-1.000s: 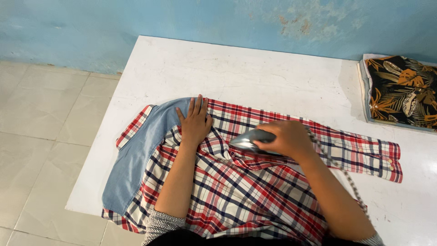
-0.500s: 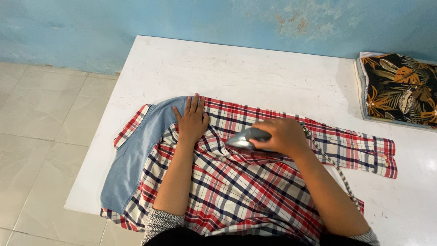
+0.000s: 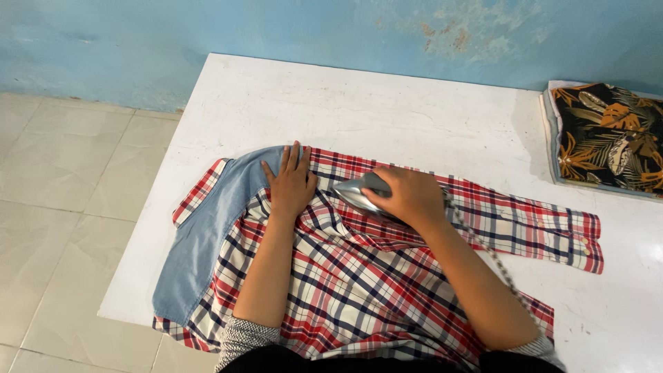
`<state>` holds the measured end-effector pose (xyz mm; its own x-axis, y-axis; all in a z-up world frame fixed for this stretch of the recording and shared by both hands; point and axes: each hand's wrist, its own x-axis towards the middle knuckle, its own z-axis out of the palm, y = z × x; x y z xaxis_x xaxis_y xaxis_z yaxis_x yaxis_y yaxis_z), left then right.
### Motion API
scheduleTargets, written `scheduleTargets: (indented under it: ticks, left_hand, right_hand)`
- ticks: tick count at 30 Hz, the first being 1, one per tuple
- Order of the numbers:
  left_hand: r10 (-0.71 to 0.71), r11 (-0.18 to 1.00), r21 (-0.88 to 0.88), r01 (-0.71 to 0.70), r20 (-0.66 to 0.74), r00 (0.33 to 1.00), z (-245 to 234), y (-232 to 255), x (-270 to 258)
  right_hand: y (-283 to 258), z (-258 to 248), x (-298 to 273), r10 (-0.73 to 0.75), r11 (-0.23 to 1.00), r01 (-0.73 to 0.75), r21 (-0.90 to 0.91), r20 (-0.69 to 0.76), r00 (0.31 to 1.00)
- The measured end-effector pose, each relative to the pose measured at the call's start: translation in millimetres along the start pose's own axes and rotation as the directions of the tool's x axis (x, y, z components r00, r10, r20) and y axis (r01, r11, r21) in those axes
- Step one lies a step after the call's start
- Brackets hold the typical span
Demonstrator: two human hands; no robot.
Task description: The person irons a plaid shirt on a white table, pressing the main body and sleeves, and then folds the shirt into a square.
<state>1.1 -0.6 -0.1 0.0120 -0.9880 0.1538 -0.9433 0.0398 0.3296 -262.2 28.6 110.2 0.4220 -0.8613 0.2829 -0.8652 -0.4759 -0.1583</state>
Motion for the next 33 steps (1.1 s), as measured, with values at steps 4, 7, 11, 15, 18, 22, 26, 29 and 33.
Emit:
scheduleTargets:
  ticks: [4,7,11,15,18,22,26,29,33]
  left_hand:
    - [-0.019,1.000,-0.006,0.019,0.009,1.000,2.3,-0.5,1.3]
    - [-0.025,1.000,0.002,0.025,0.013,1.000,3.9,0.0,1.7]
    - [-0.034,0.999,0.023,0.034,0.016,0.999,7.8,0.5,4.0]
    - [-0.028,1.000,-0.007,0.028,-0.016,0.999,7.6,-5.7,4.1]
    - [-0.040,0.999,-0.030,0.039,-0.014,0.999,3.7,-8.3,4.2]
    - [-0.035,0.999,-0.032,0.035,-0.016,0.999,-0.1,-6.9,3.4]
    - [-0.044,0.999,-0.032,0.044,-0.023,0.999,1.3,-4.0,3.6]
    - [-0.038,0.999,-0.016,0.037,-0.042,0.998,5.6,-5.1,3.2]
    - [-0.017,1.000,-0.004,0.017,-0.067,0.998,10.1,-8.1,4.5]
  right_hand:
    - [22.6,-15.2,-28.9,0.017,0.997,-0.017,0.079,0.003,1.000]
    - [30.0,-17.7,-29.5,0.044,0.997,-0.045,0.063,0.012,0.999]
    - [11.1,-1.7,-8.1,-0.074,0.994,0.083,0.065,-0.128,0.989]
    - [-21.9,13.3,27.0,0.042,0.998,-0.039,-0.039,0.076,0.996]
    - [-26.4,13.0,32.0,0.004,0.998,-0.003,-0.057,0.015,1.000]
    - [-8.6,0.4,0.1,-0.071,0.997,0.072,0.005,-0.126,0.989]
    - [2.4,-9.6,-12.4,0.034,0.999,-0.032,0.031,-0.050,0.998]
    - [-4.7,-2.5,2.2,0.018,0.999,-0.016,0.041,-0.035,0.999]
    - [-29.5,18.3,36.3,0.089,0.995,-0.089,-0.035,-0.010,0.996]
